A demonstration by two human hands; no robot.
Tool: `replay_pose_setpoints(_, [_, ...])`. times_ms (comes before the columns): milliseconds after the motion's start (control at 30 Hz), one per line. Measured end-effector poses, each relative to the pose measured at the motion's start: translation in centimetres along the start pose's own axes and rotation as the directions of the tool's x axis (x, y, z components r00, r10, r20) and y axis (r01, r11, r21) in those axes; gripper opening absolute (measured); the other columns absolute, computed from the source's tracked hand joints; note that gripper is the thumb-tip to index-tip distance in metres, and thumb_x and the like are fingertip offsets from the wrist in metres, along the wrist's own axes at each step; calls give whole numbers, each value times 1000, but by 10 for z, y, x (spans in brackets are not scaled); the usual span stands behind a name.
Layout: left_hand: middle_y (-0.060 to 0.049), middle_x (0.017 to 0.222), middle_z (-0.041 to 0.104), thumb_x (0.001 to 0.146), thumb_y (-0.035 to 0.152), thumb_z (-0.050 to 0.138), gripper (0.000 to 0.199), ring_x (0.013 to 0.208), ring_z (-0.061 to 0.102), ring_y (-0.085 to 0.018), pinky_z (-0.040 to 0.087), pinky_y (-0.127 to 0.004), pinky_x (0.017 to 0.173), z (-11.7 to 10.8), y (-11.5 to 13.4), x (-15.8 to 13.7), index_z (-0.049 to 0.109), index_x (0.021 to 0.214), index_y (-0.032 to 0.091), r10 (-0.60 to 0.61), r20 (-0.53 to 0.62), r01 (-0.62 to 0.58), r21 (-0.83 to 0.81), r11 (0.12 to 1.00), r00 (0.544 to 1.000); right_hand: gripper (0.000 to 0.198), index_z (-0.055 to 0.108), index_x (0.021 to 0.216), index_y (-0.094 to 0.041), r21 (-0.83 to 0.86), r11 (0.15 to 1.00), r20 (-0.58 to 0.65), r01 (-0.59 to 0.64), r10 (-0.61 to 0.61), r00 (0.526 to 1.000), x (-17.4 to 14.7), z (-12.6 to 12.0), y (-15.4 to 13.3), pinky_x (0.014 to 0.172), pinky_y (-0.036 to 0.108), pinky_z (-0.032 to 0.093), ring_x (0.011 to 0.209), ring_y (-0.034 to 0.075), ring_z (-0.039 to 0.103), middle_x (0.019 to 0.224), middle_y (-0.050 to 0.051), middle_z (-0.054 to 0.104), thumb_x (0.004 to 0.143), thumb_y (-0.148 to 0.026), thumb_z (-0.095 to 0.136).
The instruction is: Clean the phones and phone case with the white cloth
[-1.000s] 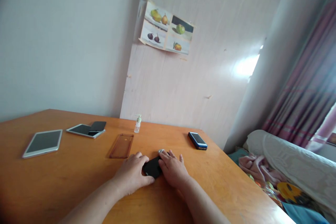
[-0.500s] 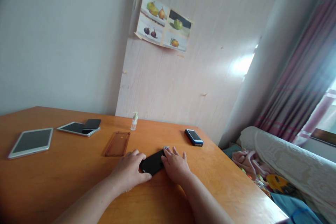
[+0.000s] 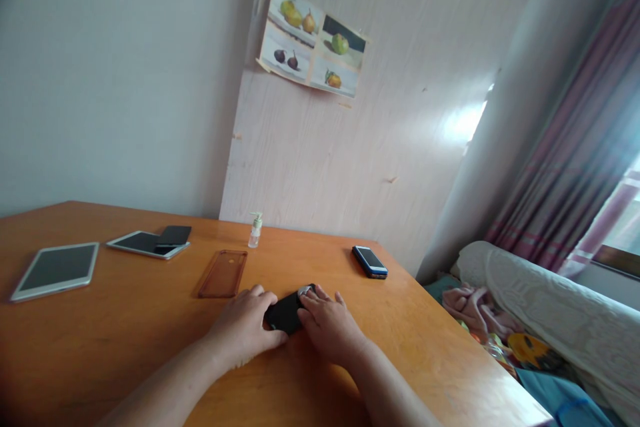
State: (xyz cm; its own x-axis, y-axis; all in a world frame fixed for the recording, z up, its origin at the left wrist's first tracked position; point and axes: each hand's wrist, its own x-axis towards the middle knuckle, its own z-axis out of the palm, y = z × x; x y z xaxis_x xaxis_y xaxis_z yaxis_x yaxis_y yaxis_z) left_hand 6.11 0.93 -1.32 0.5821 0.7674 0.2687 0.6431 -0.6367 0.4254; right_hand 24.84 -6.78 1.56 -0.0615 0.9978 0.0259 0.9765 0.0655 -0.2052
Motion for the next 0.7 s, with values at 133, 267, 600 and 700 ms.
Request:
replay_pose_setpoints(133, [-8,98,60,61,54,68,43,94,58,-28,42,-34,76,0,-1,-1,65,92,24,-5,1,5,-14,1000,1000,47,41,145,-33,39,993,28,113,-114,993,-4,-3,-8,114,57,14,143,26,26,149,3,44,99,-40,31])
replay_pose_setpoints(267, [-8,96,60,64,52,67,41,91,58,-27,42,-33,74,-1,0,-1,65,93,24,4,6,-4,8,1000,1000,47,45,142,-29,-37,991,-26,-125,124,992,-1,-4,3,109,68,12,143,31,27,149,6,44,99,-40,30])
replay_pose_setpoints(600, [-8,96,60,64,52,67,40,92,58,-27,42,-33,73,-3,2,-2,65,92,24,1,14,-1,11,1000,1000,43,51,137,-33,2,999,-33,-53,53,998,-6,-7,10,111,64,16,141,32,30,143,2,51,98,-40,35])
replay_pose_setpoints(700, [-9,96,59,64,52,66,41,93,58,-28,42,-33,74,-3,2,-2,65,93,24,2,18,-2,16,1000,1000,43,54,135,-30,-24,990,-56,-138,137,989,-5,-8,18,110,65,18,140,34,31,142,4,52,97,-40,36])
